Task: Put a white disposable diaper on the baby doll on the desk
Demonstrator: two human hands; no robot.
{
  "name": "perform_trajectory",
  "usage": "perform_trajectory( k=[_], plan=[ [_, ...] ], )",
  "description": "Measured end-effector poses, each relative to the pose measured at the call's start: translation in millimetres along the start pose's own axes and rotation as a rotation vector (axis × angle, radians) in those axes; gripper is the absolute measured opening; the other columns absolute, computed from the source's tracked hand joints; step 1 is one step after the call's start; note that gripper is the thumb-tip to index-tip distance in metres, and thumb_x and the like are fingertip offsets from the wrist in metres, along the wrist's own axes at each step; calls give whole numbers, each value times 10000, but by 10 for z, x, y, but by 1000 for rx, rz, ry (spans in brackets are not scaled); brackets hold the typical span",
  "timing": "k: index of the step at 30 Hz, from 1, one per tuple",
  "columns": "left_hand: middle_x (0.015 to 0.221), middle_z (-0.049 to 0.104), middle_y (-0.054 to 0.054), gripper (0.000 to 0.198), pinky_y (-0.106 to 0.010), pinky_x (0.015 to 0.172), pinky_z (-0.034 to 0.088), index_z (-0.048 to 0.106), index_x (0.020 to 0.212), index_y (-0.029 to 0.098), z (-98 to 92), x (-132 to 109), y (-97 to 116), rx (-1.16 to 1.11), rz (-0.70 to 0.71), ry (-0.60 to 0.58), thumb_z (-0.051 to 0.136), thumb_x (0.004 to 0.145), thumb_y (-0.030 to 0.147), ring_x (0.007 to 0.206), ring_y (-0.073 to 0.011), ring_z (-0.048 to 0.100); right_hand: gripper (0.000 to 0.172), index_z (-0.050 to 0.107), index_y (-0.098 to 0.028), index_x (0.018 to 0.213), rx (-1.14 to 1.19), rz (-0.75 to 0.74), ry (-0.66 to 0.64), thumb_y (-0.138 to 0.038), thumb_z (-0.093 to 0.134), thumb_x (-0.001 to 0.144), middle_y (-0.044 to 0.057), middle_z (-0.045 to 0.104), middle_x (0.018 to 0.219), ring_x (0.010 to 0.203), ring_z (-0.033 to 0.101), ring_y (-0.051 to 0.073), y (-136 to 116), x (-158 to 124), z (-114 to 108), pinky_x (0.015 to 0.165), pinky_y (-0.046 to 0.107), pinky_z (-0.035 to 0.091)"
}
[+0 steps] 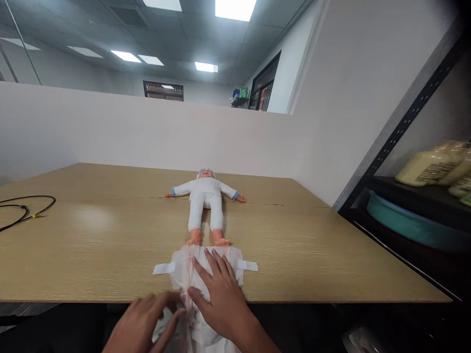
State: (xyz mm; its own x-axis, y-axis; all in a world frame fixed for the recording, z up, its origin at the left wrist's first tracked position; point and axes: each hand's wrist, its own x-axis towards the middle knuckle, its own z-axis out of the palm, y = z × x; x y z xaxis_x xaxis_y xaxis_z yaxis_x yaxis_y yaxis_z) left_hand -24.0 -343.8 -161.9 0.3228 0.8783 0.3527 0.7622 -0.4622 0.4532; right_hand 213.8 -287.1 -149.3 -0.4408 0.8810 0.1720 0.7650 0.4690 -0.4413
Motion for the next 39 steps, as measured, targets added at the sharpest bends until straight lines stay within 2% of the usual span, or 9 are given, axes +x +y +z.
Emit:
perform_trajectory(
  k=[3,5,8,11,15,20,27,33,39],
  plan=[
    [1304,758,-78,303,-373,984,555,626,1392,288,-410,626,-208,170,245,74,522,1108,269,1147,-264,719,650,349,-472,1693,0,6,-5,-692,444,1089,-14,252,1815,1690,206,320,31,-3,33,1374,619,203],
    [1565,617,-90,617,-427,1108,495,481,1595,327,-496,1169,-388,326,387,-1,483,1043,51,1358,-282,622,648,325,-489,1696,-13,10,-4,-696,429,1092,-26,237,1818,1689,211,317,36,-4,34,1371,620,218],
    [1775,362,-87,1074,-490,1176,438,249,1721,411,-339,1892,-645,550,515,-107,535,836,-126,1547,-343,455,652,304,-502,1699,-49,4,7,-683,448,1090,-40,224,1817,1681,239,324,57,1,50,1361,626,253],
    [1831,207,-124,1235,-536,1234,380,138,1751,385,-66,2299,-781,585,627,-233,707,753,-67,1612,-399,351,694,293,-489,1706,-105,-37,31,-647,523,1071,-24,240,1810,1658,298,356,118,4,122,1329,643,329],
    [1853,130,-75,1302,-547,1285,317,175,1741,386,102,2454,-795,521,735,-324,788,674,-37,1659,-403,247,818,284,-430,1725,-223,-139,134,-644,622,1011,45,313,1781,1589,425,409,257,28,277,1226,651,481],
    [1797,337,-58,932,-521,1287,303,452,1600,268,88,2558,-769,370,780,-327,747,746,39,1608,-367,333,904,329,-331,1728,-460,-327,301,-763,580,974,151,499,1668,1420,633,405,507,94,436,1041,562,650],
    [1451,717,-66,299,-447,990,423,665,1287,251,195,2807,-744,314,994,-164,679,988,270,1171,-301,643,536,506,-454,1611,-576,-250,548,-396,610,1089,36,689,1506,1316,727,293,610,166,780,1053,464,659],
    [1434,738,-87,323,-430,970,401,624,1401,239,39,2985,-667,230,1072,-165,484,1138,363,1074,-261,664,484,540,-439,1585,-566,-330,769,-378,567,1105,-9,737,1438,1210,780,242,771,463,1024,975,386,684],
    [1406,749,-93,324,-407,979,425,588,1433,249,-405,3247,-573,3,947,-192,471,1148,350,1144,-256,700,777,349,-344,1715,-473,-395,279,-695,541,1050,76,533,1660,1438,626,311,833,764,508,1127,456,602]
  ],
)
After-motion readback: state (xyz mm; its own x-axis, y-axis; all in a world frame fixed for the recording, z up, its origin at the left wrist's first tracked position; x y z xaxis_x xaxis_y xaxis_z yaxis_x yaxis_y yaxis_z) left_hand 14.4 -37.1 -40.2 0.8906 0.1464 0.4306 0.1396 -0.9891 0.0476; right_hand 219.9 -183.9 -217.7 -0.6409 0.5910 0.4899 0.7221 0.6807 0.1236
